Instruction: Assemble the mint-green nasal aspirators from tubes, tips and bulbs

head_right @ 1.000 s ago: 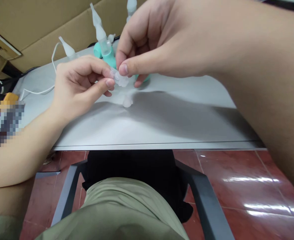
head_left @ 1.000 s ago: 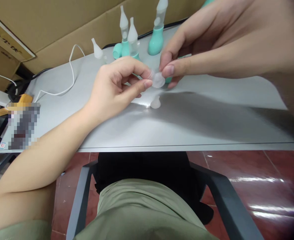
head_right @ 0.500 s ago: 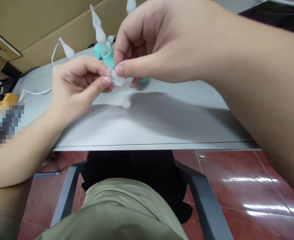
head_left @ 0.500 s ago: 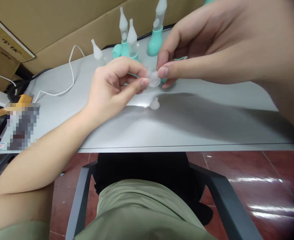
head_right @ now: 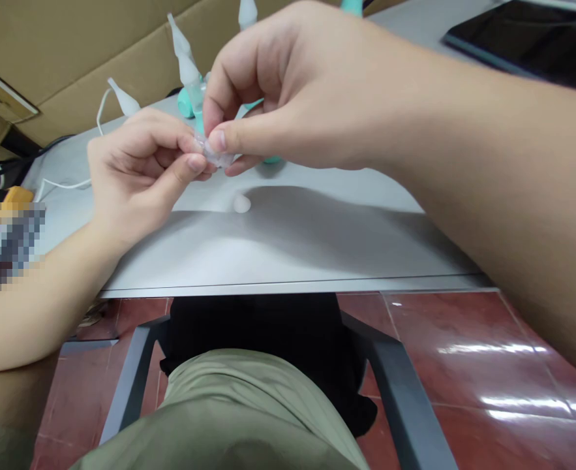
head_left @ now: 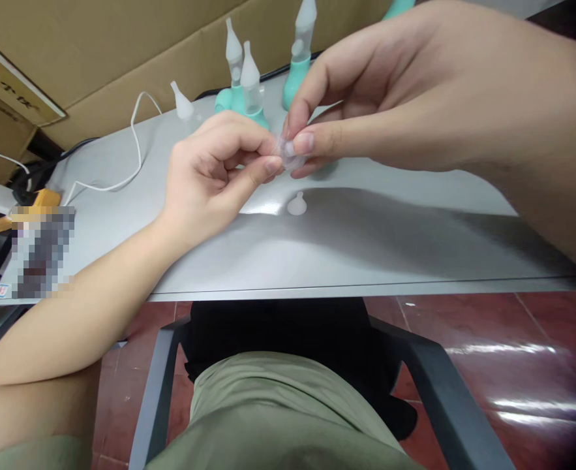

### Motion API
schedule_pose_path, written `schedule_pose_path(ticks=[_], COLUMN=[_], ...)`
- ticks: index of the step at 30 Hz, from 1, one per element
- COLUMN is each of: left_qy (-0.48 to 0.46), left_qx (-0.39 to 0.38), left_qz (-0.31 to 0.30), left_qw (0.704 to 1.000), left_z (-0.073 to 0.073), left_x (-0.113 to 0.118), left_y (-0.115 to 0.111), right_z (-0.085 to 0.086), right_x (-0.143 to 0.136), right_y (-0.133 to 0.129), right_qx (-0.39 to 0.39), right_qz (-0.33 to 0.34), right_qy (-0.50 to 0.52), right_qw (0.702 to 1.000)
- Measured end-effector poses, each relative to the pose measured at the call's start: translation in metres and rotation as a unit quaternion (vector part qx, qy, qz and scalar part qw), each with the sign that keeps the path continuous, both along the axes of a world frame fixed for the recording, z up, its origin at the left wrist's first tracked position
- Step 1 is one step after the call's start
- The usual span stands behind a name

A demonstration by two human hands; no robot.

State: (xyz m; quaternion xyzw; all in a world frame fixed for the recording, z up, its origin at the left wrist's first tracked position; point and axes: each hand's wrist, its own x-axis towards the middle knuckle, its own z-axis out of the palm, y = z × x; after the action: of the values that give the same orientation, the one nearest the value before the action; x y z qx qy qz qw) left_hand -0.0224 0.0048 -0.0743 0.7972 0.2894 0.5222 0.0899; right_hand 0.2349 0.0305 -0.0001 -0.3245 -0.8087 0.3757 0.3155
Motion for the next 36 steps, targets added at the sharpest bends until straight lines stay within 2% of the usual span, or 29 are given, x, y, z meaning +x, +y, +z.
schedule_pose_path(ticks=[6,10,12,16,20,23,27,32,33,36], left_qy=[-0.003,-0.082,-0.089,-0.104,-0.119,-0.191,-0.284,-0.279,-0.277,-0.269], left_qx=[-0.028,-0.116,-0.172,-0.238,-0.372,-0.432,-0.452,-0.455,-0.454,-0.454], left_qz=[-0.036,-0.086,-0.090,-0.098,-0.085,-0.077,-0.071,-0.077,-0.075,-0.065], left_qw=[0.999,0.986,0.977,0.961,0.917,0.878,0.842,0.842,0.843,0.847], left_z=[0.008,0.006,0.002,0.002,0.017,0.031,0.040,0.039,0.039,0.039], left_x=[-0.001,0.000,-0.001,-0.006,-0.005,0.005,0.018,0.021,0.021,0.021], left_y=[-0.004,-0.006,-0.005,0.001,-0.004,-0.017,-0.032,-0.032,-0.031,-0.029], right_z=[-0.005,-0.005,-0.004,-0.006,-0.007,-0.007,-0.005,0.002,0.004,0.005], right_x=[-0.003,-0.004,-0.003,-0.001,-0.003,-0.007,-0.014,-0.022,-0.023,-0.024], right_y=[-0.001,-0.002,-0.001,-0.002,-0.009,-0.015,-0.018,-0.021,-0.022,-0.024], right_qx=[-0.014,0.001,0.013,0.033,0.082,0.142,0.174,0.049,0.044,0.110], right_qz=[-0.003,-0.018,-0.023,-0.015,-0.045,-0.051,-0.039,-0.050,-0.055,-0.071], right_qy=[0.009,0.020,0.026,0.029,0.007,0.005,0.037,0.078,0.075,0.038], right_qw=[1.000,1.000,0.999,0.999,0.996,0.989,0.983,0.994,0.995,0.991])
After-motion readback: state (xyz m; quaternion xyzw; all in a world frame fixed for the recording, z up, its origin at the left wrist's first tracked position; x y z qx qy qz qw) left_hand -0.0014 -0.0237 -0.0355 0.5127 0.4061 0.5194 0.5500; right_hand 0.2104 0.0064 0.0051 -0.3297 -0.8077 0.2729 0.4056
